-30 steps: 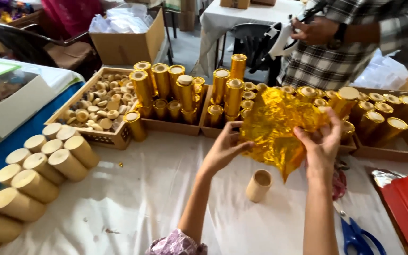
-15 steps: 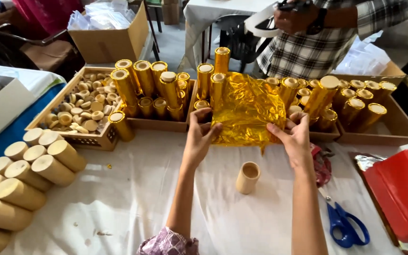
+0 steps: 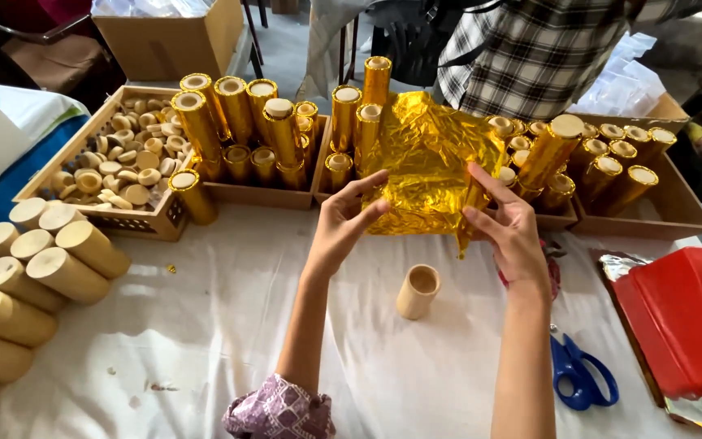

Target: Wrapping small cardboard or wooden tubes in gold foil and applying caps.

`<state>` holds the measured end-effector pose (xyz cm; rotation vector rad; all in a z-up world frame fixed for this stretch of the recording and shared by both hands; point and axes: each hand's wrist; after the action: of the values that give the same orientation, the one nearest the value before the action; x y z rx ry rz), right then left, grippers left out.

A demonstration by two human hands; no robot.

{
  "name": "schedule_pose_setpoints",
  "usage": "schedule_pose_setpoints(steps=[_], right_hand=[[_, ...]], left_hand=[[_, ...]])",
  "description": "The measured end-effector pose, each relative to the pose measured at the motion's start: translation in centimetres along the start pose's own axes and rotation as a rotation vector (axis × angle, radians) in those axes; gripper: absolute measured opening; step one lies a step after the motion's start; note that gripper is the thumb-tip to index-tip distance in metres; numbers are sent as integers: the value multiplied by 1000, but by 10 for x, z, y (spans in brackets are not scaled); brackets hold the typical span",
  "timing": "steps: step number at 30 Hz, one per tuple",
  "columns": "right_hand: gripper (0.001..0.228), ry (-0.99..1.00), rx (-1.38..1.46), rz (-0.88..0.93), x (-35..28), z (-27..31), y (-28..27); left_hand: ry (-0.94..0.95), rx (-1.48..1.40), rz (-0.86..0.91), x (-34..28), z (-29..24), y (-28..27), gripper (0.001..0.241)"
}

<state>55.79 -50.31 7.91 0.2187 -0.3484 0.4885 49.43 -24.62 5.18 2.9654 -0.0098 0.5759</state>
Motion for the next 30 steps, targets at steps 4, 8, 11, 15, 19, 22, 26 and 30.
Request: schedule_pose_setpoints(steps=[4,8,11,15,19,22,26,30], right_hand=[[86,24,135,106,-3,8,-3],[90,15,151,116,-3,8,-2],[94,32,134,132,-4,5,-4],[102,75,64,188,-4,7,-4],[102,20,135,227,-3,8,-3],[100,-6,228,228,-3,8,-2],[102,105,299,221,-3,9,-8],[101,167,378,294,-1,8,-5]], left_hand=[[96,-81,124,1,-9,2,77],[-47,-97,141,-3,-11,-6,83],[-42,-57,156,-4,-18,-10,81],[-62,-43,146,-5,-26,-9,83],[-91,-70,160,-5,-20,-11,83],[-123,-114,168,-3,-8,-16,83],[-106,-119,150,-3,-17,-17,83],[-132,-58,174,-13,-19,-30,84]])
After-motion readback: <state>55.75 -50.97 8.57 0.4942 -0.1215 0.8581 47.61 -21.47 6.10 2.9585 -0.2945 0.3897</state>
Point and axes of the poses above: each hand's wrist, its own x-axis towards the middle knuckle, its own y-axis out of the palm, z = x × y, and after that the axes turned 6 degrees about z, right-handed
